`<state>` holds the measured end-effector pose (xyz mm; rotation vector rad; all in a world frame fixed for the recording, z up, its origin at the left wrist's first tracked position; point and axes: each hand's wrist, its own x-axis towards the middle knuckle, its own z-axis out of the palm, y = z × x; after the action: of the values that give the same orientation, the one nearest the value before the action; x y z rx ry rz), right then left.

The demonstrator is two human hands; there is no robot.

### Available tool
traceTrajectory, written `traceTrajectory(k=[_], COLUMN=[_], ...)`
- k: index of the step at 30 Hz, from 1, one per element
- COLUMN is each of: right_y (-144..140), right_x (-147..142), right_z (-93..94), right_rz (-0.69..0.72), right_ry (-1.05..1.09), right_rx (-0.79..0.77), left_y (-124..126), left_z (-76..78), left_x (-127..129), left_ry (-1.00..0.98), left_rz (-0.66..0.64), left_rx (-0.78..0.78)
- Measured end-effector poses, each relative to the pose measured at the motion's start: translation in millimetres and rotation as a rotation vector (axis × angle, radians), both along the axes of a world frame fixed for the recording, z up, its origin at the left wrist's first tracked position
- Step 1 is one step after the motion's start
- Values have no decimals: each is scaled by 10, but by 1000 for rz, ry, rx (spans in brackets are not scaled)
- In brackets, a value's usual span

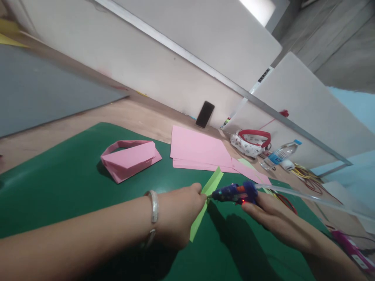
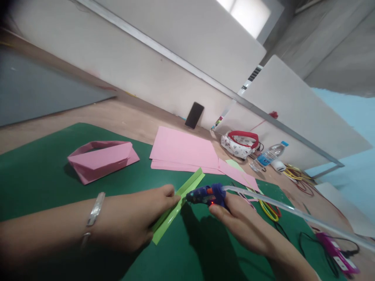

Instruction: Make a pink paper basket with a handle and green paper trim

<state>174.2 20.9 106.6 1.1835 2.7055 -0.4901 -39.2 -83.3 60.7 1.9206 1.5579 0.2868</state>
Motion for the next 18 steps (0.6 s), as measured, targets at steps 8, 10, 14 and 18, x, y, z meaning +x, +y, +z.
traceTrajectory(k=[8,10,14,18], right_y=[-224,-133,73,142], right_x=[104,87,8,-19], right_z=[-59,-66,-45,-37], right_rz=[111,85,-34,-63], right_ry=[41,70,56,83], right_rx=[-171,-143,12,59], left_y=[3,1,7,17], left_z=[-18,-18,-30,-38], left_x=[8,6,-4,-18], left_ry=[-18,-24,-47,-64], left_rz=[10,11,-1,-14], left_rx=[0,1,-1,5])
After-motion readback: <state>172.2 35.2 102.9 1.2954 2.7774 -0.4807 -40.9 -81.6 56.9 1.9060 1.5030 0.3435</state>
